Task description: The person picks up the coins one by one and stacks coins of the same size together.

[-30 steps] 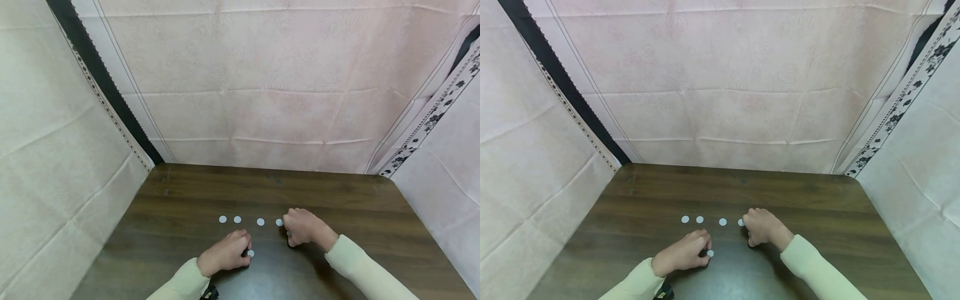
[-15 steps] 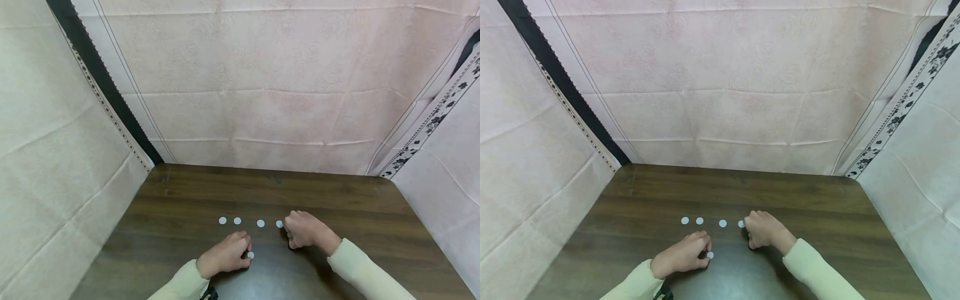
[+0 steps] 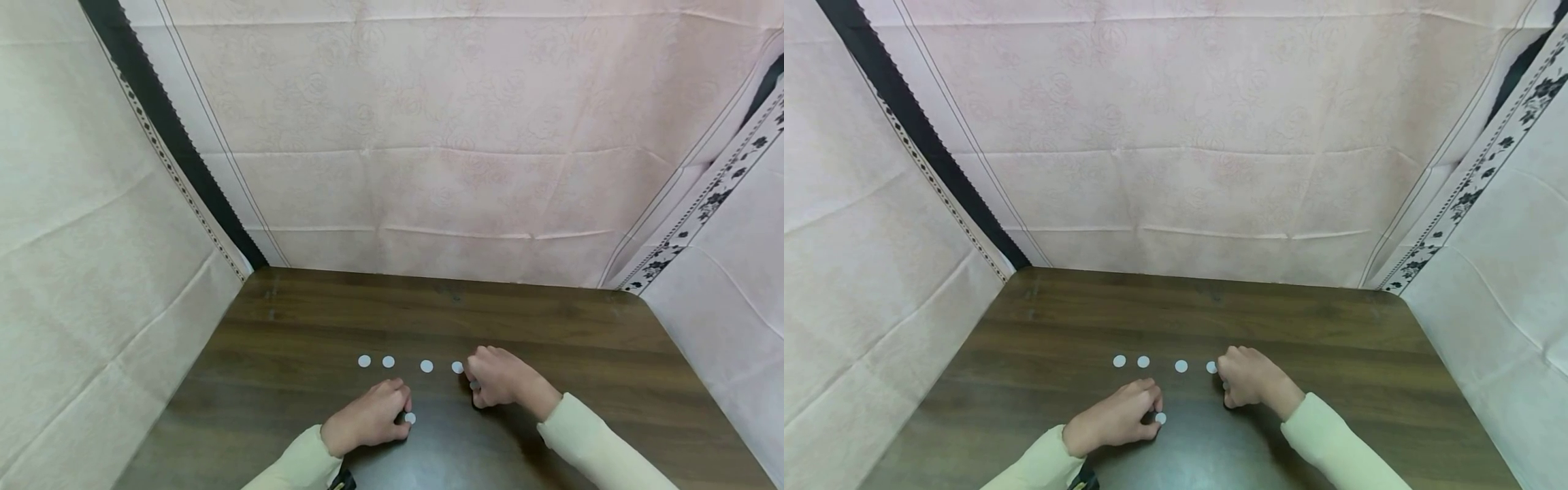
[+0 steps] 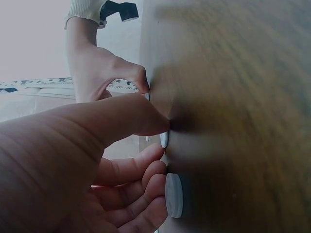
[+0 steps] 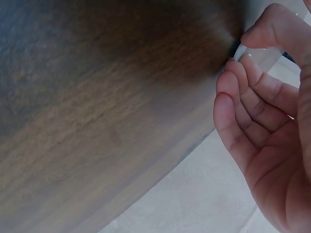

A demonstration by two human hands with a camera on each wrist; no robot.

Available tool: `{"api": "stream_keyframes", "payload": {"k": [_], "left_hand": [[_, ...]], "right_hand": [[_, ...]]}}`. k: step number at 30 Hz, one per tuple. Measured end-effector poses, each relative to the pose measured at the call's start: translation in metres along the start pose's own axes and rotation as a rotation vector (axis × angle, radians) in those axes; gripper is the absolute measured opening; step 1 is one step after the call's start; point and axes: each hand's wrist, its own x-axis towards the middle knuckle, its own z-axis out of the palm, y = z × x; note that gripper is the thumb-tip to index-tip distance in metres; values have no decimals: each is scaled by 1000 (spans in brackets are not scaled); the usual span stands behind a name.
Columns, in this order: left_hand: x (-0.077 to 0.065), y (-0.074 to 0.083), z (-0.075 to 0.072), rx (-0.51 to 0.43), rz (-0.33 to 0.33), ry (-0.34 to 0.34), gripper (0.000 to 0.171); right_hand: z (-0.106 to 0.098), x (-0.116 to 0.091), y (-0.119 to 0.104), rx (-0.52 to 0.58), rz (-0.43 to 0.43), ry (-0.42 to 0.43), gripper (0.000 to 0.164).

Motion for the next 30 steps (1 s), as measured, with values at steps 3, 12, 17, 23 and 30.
{"api": "stream_keyframes", "payload": {"k": [3, 12, 17, 23, 30], "left_hand": [[1, 0, -1, -2, 2, -3, 16], [0, 0, -1, 5, -1, 4, 16], [-1, 1, -1, 11, 0, 8, 17], [-2, 1, -1, 8, -1, 6, 17], [-2, 0, 1, 16, 5, 16, 17]], "right_hand": [[-2, 0, 0, 3, 0, -1, 51], [-3, 2, 1, 3, -43, 12, 47], [-3, 3, -1, 4, -66, 21, 47], [-5, 3, -6, 45, -94, 24, 42], [-3, 4, -15, 62, -118, 30, 16]]}}
